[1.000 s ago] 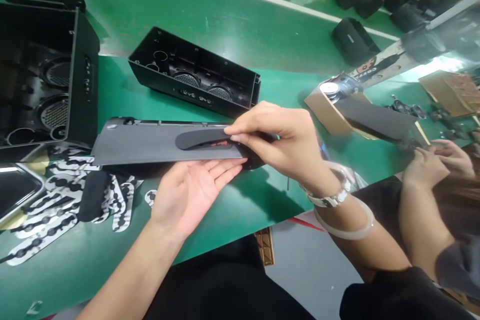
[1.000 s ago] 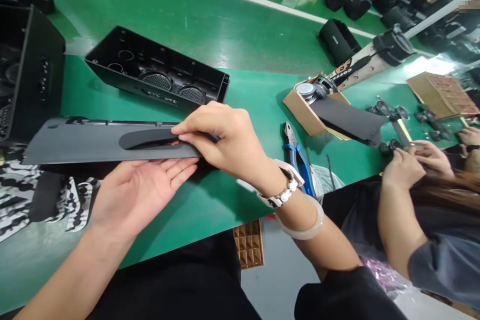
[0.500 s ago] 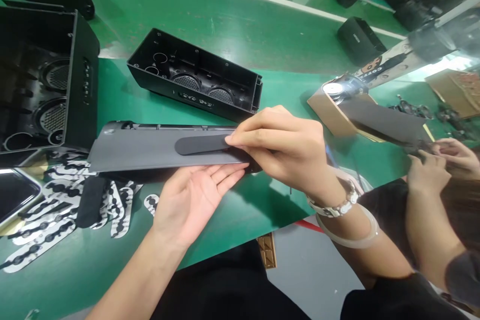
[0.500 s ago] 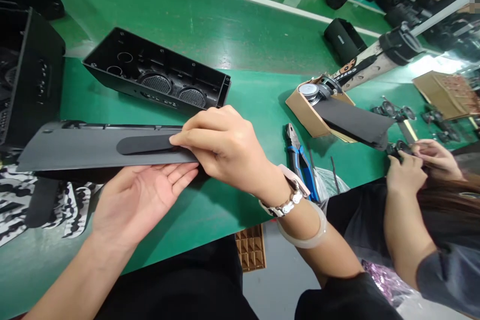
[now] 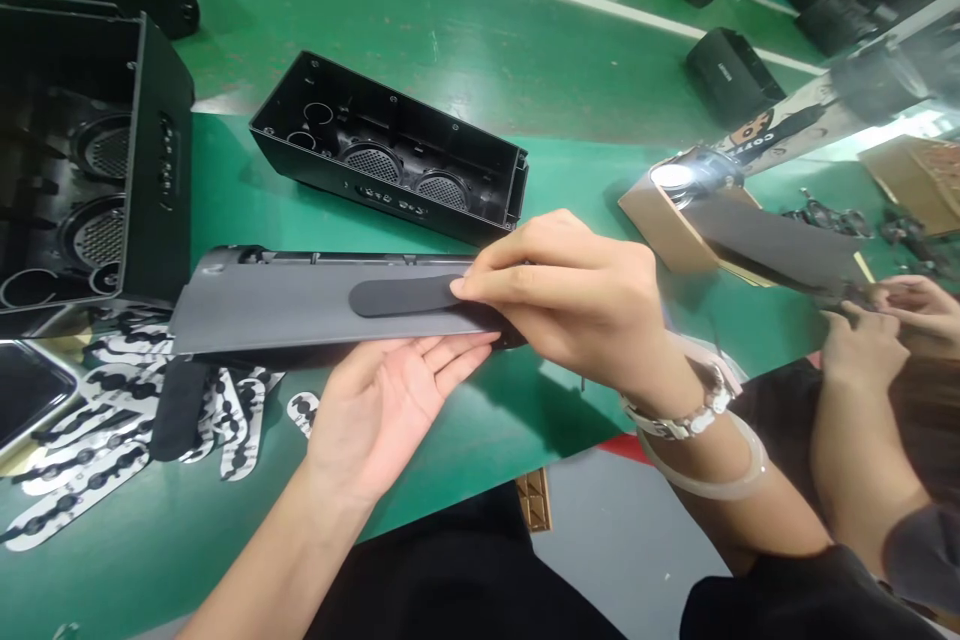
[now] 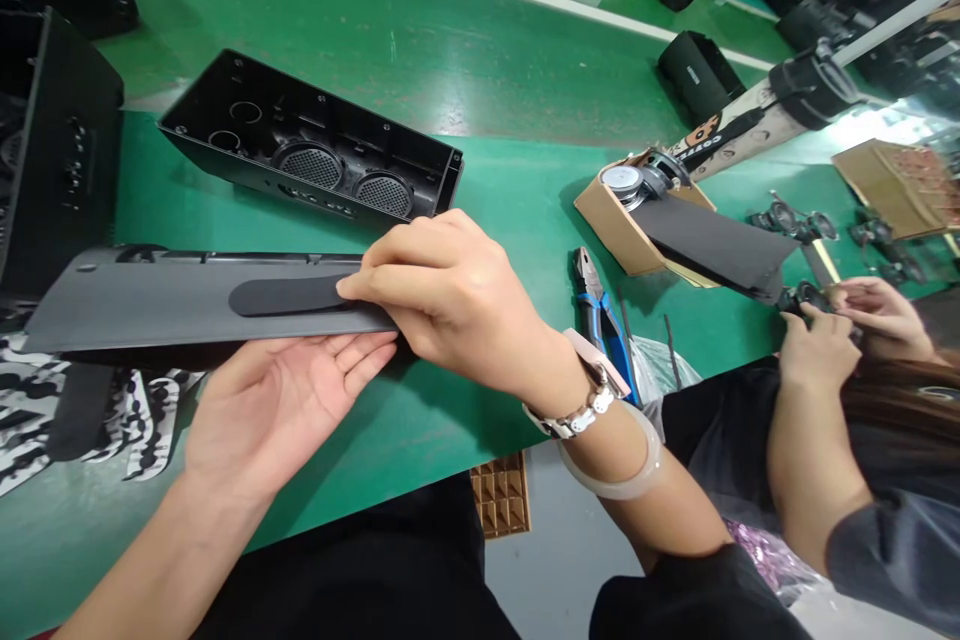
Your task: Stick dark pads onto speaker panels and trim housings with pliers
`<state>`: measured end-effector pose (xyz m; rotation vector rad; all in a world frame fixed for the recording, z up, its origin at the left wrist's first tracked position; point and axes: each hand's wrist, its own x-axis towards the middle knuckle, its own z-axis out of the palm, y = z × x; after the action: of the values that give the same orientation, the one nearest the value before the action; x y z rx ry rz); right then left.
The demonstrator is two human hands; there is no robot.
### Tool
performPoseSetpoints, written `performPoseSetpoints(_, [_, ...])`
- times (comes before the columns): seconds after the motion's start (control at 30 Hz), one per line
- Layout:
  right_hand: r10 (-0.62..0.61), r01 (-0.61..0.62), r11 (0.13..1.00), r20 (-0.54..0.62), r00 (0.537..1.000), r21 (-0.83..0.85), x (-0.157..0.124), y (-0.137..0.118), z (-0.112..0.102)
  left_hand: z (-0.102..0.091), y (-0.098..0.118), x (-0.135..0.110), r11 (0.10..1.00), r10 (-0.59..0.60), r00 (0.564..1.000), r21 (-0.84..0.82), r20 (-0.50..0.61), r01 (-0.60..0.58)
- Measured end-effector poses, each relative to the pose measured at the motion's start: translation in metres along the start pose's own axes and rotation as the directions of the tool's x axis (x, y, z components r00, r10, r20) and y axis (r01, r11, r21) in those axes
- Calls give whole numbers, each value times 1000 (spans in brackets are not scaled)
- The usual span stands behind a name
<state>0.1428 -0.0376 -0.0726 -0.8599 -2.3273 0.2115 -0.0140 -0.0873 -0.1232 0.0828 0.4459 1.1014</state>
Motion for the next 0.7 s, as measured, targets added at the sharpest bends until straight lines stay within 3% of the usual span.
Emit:
performPoseSetpoints(0.5, [132, -127, 990, -84, 988, 68, -3, -8, 8, 0, 0, 1, 1000, -3, 1000, 3, -7, 3])
performPoseSetpoints(0.7, [110, -106, 993, -99, 989, 43, -5, -8, 9, -2, -1, 0, 1000, -5, 1000, 13, 7, 5])
